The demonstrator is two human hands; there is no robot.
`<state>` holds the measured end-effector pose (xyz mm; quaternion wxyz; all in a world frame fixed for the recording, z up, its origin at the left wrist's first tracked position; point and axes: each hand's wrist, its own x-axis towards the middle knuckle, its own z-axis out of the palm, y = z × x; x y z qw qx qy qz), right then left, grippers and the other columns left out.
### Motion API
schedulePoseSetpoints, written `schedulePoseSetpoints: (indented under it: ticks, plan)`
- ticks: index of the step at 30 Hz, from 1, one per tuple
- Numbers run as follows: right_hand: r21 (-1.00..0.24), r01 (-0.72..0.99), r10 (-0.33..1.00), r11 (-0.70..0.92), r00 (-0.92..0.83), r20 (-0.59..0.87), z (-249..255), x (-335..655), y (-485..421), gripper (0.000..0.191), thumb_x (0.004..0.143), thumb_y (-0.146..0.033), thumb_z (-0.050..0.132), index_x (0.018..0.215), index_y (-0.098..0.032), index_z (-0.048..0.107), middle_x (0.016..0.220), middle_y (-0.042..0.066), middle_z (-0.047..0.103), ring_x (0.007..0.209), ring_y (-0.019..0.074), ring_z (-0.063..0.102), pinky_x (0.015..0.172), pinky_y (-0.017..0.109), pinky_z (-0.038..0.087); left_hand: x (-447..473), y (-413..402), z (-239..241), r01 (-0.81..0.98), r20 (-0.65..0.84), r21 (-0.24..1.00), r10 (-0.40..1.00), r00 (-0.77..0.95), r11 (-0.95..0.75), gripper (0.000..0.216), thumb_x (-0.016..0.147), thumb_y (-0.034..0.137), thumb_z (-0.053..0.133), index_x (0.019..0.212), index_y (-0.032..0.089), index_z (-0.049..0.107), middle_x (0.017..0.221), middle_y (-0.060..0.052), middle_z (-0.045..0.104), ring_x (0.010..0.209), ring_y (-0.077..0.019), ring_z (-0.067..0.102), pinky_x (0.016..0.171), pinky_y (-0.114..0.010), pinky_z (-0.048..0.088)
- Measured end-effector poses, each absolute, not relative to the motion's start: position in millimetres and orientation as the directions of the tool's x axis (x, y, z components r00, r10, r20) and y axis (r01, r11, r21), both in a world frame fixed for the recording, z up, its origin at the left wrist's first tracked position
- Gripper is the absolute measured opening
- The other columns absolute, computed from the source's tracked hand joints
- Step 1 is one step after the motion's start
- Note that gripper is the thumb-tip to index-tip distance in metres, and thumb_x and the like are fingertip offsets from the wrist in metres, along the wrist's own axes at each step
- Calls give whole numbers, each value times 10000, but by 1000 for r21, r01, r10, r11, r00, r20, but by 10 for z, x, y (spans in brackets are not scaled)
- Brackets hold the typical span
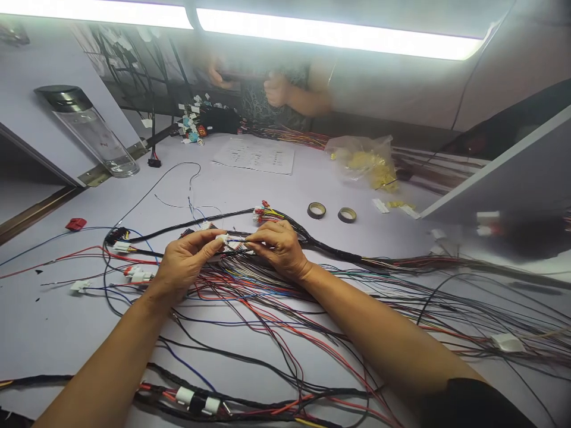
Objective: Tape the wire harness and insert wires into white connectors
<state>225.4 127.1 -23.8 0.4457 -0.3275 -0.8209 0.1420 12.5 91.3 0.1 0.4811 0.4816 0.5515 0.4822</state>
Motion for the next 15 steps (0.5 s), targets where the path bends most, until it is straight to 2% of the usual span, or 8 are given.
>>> schedulePoseSetpoints:
  ticks: [4,7,11,15]
  plan:
    - [-526,440,684,728,-406,606,-245,2257,1276,208,928,-364,583,916,-210,723,840,8,696,792,123,617,824,296,344,131,912,-17,89,-53,994,996,-77,59,356,689,390,781,982,192,744,864,-49,716,759,-153,646,782,-289,538]
    - [-527,464,699,712,-403,590,-268,2253,1291,193,925,-352,590,913,-210,720,839,7,688,808,126,619,835,294,354,143,915,-2,151,13,988,997,-72,-2,417,721,386,756,1080,177,716,946,-74,719,847,-181,657,864,-340,525]
    - [-548,478,722,686,-356,593,-318,2227,1313,138,900,-310,628,890,-206,719,842,7,687,825,133,627,846,292,372,94,886,200,230,269,946,949,-163,-228,485,764,348,723,1214,185,642,1079,-85,701,987,-189,646,973,-377,482]
    - [-556,552,783,621,-400,476,-284,2197,1325,98,880,-263,645,914,-222,727,888,9,713,863,147,642,841,285,414,-79,679,602,299,458,879,831,-315,-371,327,801,342,685,1084,179,694,1008,-60,717,958,-189,667,992,-416,491]
